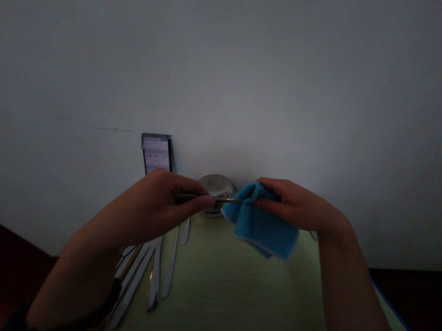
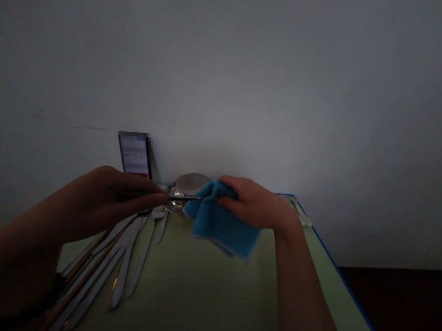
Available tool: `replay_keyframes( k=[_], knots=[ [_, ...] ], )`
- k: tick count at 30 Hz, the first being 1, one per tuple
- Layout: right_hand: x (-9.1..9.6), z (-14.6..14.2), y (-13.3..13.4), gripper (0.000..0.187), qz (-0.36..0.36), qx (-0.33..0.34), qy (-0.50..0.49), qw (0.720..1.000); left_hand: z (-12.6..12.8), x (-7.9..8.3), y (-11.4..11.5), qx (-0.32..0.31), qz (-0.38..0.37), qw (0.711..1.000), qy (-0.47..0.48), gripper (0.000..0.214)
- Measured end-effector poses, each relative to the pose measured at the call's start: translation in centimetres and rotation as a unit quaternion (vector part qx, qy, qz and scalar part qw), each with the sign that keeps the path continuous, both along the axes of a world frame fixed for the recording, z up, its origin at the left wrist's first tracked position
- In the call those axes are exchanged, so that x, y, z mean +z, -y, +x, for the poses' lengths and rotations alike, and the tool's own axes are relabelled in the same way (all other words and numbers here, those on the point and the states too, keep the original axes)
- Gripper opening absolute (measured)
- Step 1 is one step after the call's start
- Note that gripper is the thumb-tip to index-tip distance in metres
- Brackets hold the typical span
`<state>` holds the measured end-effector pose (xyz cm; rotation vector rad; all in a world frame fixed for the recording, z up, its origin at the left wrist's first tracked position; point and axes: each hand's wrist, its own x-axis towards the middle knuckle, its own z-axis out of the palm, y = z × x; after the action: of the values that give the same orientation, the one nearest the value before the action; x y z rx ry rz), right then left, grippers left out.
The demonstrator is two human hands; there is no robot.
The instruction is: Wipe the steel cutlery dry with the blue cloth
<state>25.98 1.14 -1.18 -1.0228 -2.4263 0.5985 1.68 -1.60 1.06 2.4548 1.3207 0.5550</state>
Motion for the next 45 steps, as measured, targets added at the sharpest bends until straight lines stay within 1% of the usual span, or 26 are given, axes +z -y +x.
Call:
replay_keyframes(
  k=[2,4,7,9,12,15,16,18,19,21,23,25,26,27,29,31,33,36,40,42,45],
  knots=[
    [0.0,-0.3,-0.1,0.011,0.027,-0.012,-0.008,1.000,0.4,0.1,0.1,0.012,0.030,0.999,0.003,0.026],
    [0.1,-0.5,-0.2,0.011,0.042,-0.018,-0.020,0.999,0.6,0.2,0.1,0.019,0.044,0.999,0.011,0.025],
    [0.3,-0.6,0.0,0.013,0.054,-0.032,-0.056,0.996,0.3,0.1,-0.1,0.014,0.034,0.998,0.042,0.025],
    [0.5,-0.7,0.2,0.019,0.062,-0.060,-0.100,0.991,0.2,0.0,-0.3,0.016,0.030,0.997,0.073,0.023],
    [0.7,-1.2,0.4,0.024,0.083,-0.125,-0.190,0.970,0.6,0.1,-0.4,0.032,0.037,0.992,0.120,0.021],
    [0.3,-1.8,0.1,0.028,0.099,-0.191,-0.276,0.937,1.5,0.2,-0.2,0.040,0.046,0.988,0.143,0.022],
    [0.1,-2.0,-0.1,0.030,0.093,-0.207,-0.288,0.930,1.7,0.3,-0.2,0.042,0.047,0.988,0.140,0.023],
    [-0.3,-2.2,-0.4,0.036,0.060,-0.218,-0.279,0.933,1.8,0.4,-0.1,0.051,0.047,0.990,0.120,0.024],
    [-0.5,-2.2,-0.6,0.038,0.034,-0.212,-0.261,0.941,1.7,0.4,-0.1,0.055,0.050,0.992,0.106,0.024],
    [-0.6,-2.0,-0.5,0.040,-0.029,-0.175,-0.221,0.959,1.3,0.4,0.0,0.059,0.056,0.993,0.081,0.026],
    [-0.5,-1.7,-0.2,0.038,-0.104,-0.112,-0.185,0.971,0.7,0.4,0.1,0.057,0.055,0.994,0.071,0.029],
    [0.0,-1.3,0.2,0.033,-0.179,-0.032,-0.144,0.973,0.3,0.3,0.2,0.048,0.039,0.995,0.078,0.033],
    [0.2,-1.2,0.4,0.031,-0.204,0.004,-0.119,0.972,0.2,0.3,0.1,0.040,0.028,0.995,0.084,0.034],
    [0.4,-1.1,0.6,0.029,-0.218,0.033,-0.091,0.971,0.1,0.3,0.0,0.030,0.016,0.995,0.089,0.034],
    [0.8,-1.0,0.7,0.027,-0.218,0.070,-0.042,0.972,0.2,0.3,-0.2,0.012,-0.001,0.995,0.097,0.033],
    [1.0,-1.0,0.7,0.026,-0.204,0.085,-0.021,0.975,0.3,0.4,-0.4,0.008,-0.009,0.995,0.099,0.031],
    [1.1,-1.1,0.7,0.025,-0.190,0.083,-0.032,0.978,0.4,0.4,-0.6,0.015,-0.004,0.995,0.102,0.031],
    [0.9,-1.0,0.6,0.024,-0.159,0.046,-0.075,0.983,0.4,0.4,-0.5,0.035,0.025,0.992,0.116,0.029],
    [0.3,-0.9,0.5,0.026,-0.110,-0.036,-0.153,0.981,1.2,0.3,0.1,0.079,0.079,0.984,0.139,0.027],
    [-0.3,-1.0,0.4,0.029,-0.078,-0.086,-0.213,0.970,2.1,0.2,0.7,0.108,0.113,0.973,0.167,0.027],
    [-1.1,-1.2,0.1,0.033,-0.044,-0.140,-0.318,0.936,3.8,-0.1,1.5,0.140,0.146,0.960,0.194,0.026]
  ],
)
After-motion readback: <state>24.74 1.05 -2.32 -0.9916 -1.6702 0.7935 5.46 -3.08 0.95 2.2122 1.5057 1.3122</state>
